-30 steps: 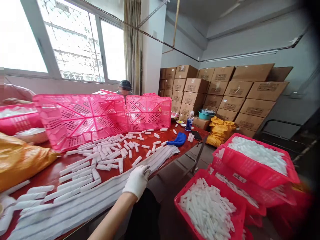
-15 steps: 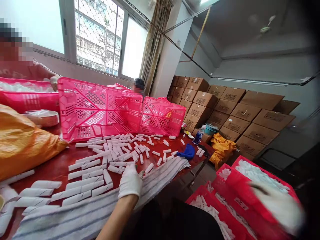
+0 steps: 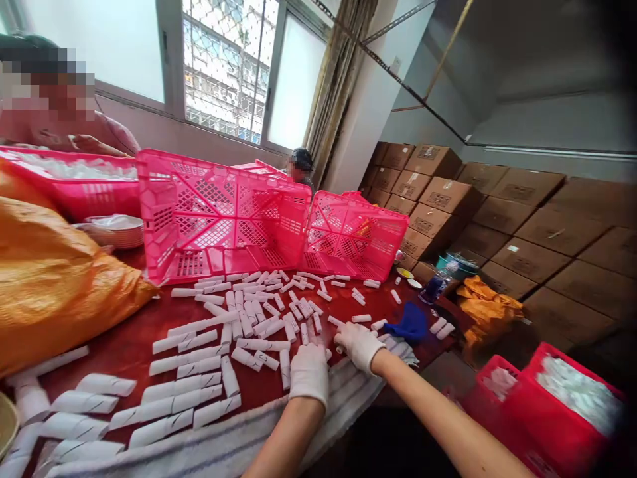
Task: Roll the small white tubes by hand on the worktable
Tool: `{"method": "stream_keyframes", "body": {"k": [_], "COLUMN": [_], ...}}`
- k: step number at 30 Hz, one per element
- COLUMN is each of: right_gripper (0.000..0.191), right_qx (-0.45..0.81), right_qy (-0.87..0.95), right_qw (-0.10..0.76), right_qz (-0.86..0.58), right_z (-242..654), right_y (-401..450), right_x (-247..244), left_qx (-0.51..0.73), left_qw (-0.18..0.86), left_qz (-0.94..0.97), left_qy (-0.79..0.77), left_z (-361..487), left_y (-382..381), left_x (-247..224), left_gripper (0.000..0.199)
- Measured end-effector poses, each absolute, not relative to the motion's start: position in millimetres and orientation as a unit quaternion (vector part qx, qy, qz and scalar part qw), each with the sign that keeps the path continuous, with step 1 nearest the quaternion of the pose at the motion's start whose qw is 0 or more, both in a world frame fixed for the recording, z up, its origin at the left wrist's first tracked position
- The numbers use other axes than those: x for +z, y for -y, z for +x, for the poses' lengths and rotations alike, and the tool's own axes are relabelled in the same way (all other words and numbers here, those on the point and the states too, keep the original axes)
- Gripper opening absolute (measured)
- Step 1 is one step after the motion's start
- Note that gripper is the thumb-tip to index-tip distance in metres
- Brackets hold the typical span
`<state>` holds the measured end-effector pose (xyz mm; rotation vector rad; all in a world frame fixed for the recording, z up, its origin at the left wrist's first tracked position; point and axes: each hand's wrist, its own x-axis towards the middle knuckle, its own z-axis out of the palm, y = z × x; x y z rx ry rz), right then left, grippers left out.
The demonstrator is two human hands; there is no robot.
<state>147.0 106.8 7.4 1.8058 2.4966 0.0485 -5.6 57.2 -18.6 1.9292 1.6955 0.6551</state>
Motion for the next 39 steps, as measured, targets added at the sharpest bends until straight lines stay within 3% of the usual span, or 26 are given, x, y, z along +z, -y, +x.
{"method": "stream_keyframes", "body": {"k": [3, 5, 8, 10, 14, 19, 25, 31, 34, 39], "right_gripper": [0.014, 0.024, 0.032, 0.044, 0.05, 0.043, 0.026, 0.029, 0.035, 0.039], "right_qx": [-0.015, -0.073, -0.305, -0.45, -0.566, -0.528, -0.461, -0.569, -0.598, -0.54], "right_qy": [-0.806, -0.795, -0.696, -0.592, -0.52, -0.488, -0.599, -0.58, -0.525, -0.49], "right_qw": [-0.045, -0.141, -0.384, -0.485, -0.498, -0.551, -0.503, -0.403, -0.446, -0.515], "right_qz": [0.59, 0.585, 0.525, 0.46, 0.402, 0.424, 0.418, 0.421, 0.409, 0.451], "right_z": [148, 149, 146, 140, 129, 123, 124, 101, 93, 106], "right_y": [-101, -91, -69, -52, -31, -33, -41, -30, -22, -11], "right_x": [-3, -7, -8, -8, -14, -32, -16, 25, 29, 15], "left_qx": [0.275, 0.31, 0.424, 0.495, 0.546, 0.564, 0.543, 0.507, 0.486, 0.48], "left_qw": [0.285, 0.306, 0.439, 0.556, 0.684, 0.718, 0.701, 0.594, 0.595, 0.587], "left_qz": [0.683, 0.667, 0.572, 0.451, 0.246, 0.162, 0.229, 0.384, 0.386, 0.387], "left_qy": [-0.614, -0.605, -0.548, -0.492, -0.416, -0.374, -0.401, -0.492, -0.512, -0.524], "left_z": [-14, -27, -42, -45, -37, -35, -42, -43, -41, -30], "left_y": [-65, -63, -52, -42, -20, -9, -6, 13, 22, 31], "left_x": [-25, -29, -33, -33, -26, -22, -16, -11, -18, -16], "left_gripper": [0.019, 0.027, 0.047, 0.056, 0.073, 0.071, 0.055, 0.046, 0.051, 0.057]}}
